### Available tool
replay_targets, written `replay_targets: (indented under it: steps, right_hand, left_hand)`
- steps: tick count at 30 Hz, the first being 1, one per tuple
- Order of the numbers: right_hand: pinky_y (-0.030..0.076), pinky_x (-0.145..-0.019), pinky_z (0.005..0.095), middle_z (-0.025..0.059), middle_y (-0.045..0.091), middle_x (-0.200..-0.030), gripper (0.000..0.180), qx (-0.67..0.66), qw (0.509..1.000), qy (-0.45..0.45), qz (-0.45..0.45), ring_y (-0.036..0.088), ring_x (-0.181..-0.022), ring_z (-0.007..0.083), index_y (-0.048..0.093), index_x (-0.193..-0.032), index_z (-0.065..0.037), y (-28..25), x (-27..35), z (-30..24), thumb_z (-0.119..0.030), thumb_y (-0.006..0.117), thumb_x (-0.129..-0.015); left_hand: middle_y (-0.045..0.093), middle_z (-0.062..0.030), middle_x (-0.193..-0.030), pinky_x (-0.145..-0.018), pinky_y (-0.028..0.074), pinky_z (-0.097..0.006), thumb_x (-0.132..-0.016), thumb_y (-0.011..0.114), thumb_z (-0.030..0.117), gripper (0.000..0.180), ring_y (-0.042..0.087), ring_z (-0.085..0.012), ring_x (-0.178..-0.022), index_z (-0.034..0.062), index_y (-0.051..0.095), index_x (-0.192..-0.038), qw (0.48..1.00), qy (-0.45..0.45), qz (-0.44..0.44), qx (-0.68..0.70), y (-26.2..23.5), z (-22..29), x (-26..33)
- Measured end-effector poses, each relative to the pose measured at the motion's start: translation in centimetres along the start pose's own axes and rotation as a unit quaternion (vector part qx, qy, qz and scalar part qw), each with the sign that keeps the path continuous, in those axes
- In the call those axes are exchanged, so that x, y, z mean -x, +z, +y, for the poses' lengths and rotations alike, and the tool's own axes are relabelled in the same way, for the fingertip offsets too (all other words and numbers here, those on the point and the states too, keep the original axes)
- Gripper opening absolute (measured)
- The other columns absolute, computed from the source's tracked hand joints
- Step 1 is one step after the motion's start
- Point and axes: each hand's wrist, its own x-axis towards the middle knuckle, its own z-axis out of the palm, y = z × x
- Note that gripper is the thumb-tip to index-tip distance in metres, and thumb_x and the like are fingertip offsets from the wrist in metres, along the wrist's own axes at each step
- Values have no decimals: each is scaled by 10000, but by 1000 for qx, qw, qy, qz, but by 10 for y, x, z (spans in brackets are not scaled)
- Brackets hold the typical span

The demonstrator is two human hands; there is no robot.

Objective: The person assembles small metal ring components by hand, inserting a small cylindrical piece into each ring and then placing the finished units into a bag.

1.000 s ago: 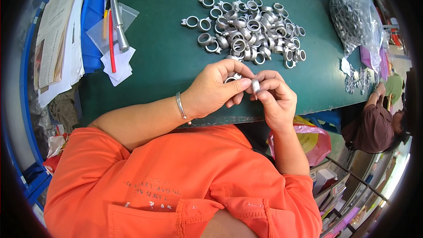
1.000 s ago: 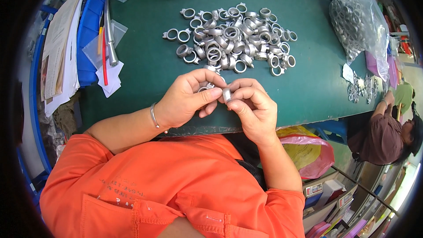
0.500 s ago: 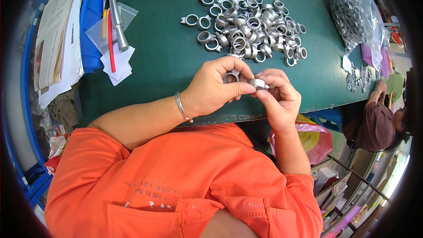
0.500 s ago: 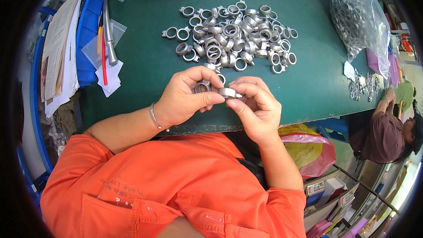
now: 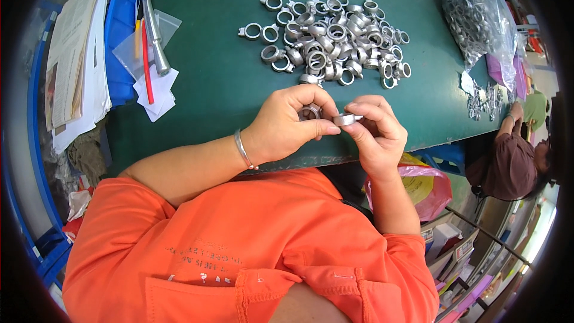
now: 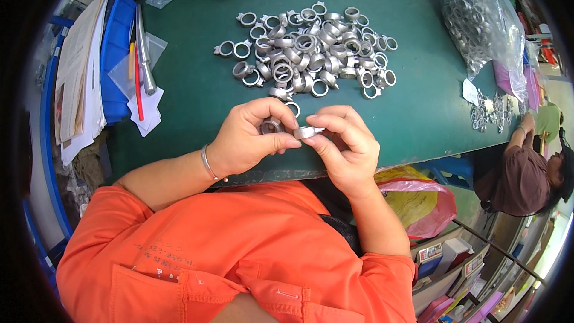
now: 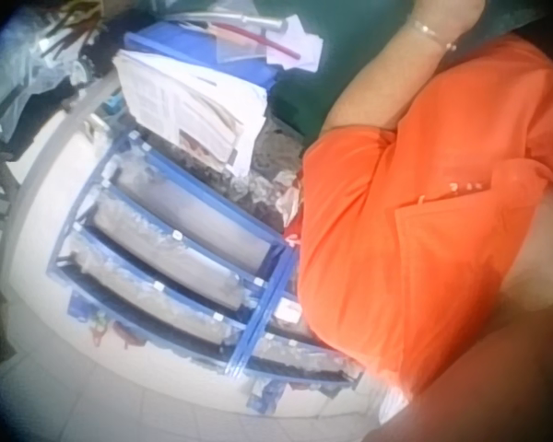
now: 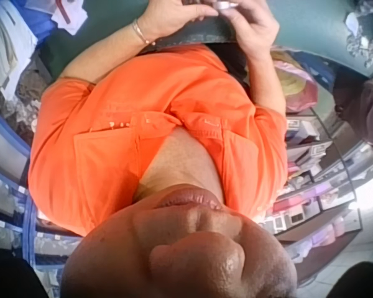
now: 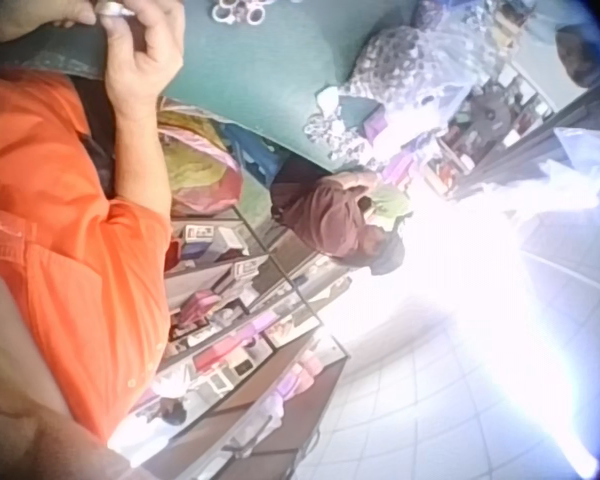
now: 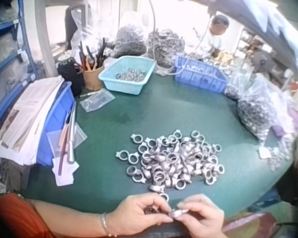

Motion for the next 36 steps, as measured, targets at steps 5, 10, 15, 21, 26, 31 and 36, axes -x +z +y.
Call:
replay_targets:
  steps: [5,10,15,21,26,31,36]
  right_hand:
    - [491,-689,251,104,573,-942,248,-29,1000,-6,-1,580,-841,153,599,-985,22,1,0,1,58,655,-747]
    - [507,-692,261,117,603,-950,262,-152,986,67,5,598,-836,149,536,-1042,47,6,3,2,77,604,-791]
    - [510,-652,249,132,631,-934,218,-172,973,156,15,603,-748,135,563,-1036,56,11,1,-1,56,579,-819]
    - [494,-604,238,123,633,-945,222,-227,949,218,3,580,-691,130,590,-1049,55,6,2,8,5,587,-832]
    - [465,-583,237,134,620,-950,263,-328,912,247,12,546,-677,148,583,-1079,51,2,-2,8,-53,595,-838]
    - [476,-626,226,110,603,-950,223,-185,969,162,21,564,-723,131,593,-1055,43,3,-2,6,31,561,-835]
    - [483,-673,217,106,585,-978,218,-59,994,70,53,581,-773,120,567,-1023,41,8,0,2,100,539,-816]
  left_hand:
    - [599,-30,-822,-559,455,-184,-749,673,-33,159,557,-59,-651,18,571,-860,1000,14,-7,-3,0,-2,0]
    - [588,-32,-824,-587,462,-189,-739,676,-46,128,567,-68,-688,6,592,-821,999,29,-22,1,0,-3,0]
    - [578,-40,-821,-583,457,-191,-749,665,-45,74,562,-75,-684,-8,622,-796,998,49,-19,-36,-1,-2,-1]
    - [568,-9,-773,-519,411,-176,-795,641,20,54,518,-51,-606,11,613,-840,999,9,33,-13,1,2,0]
    - [576,21,-723,-521,404,-174,-802,645,66,73,500,-29,-597,20,603,-839,997,-27,70,13,-1,4,-2]
    - [558,8,-760,-486,382,-165,-816,634,62,79,503,-38,-579,10,599,-864,998,-16,52,-12,-2,0,-2]
    - [558,-5,-788,-491,394,-173,-825,624,55,82,512,-47,-583,-8,618,-876,999,-37,19,-10,-1,0,-2]
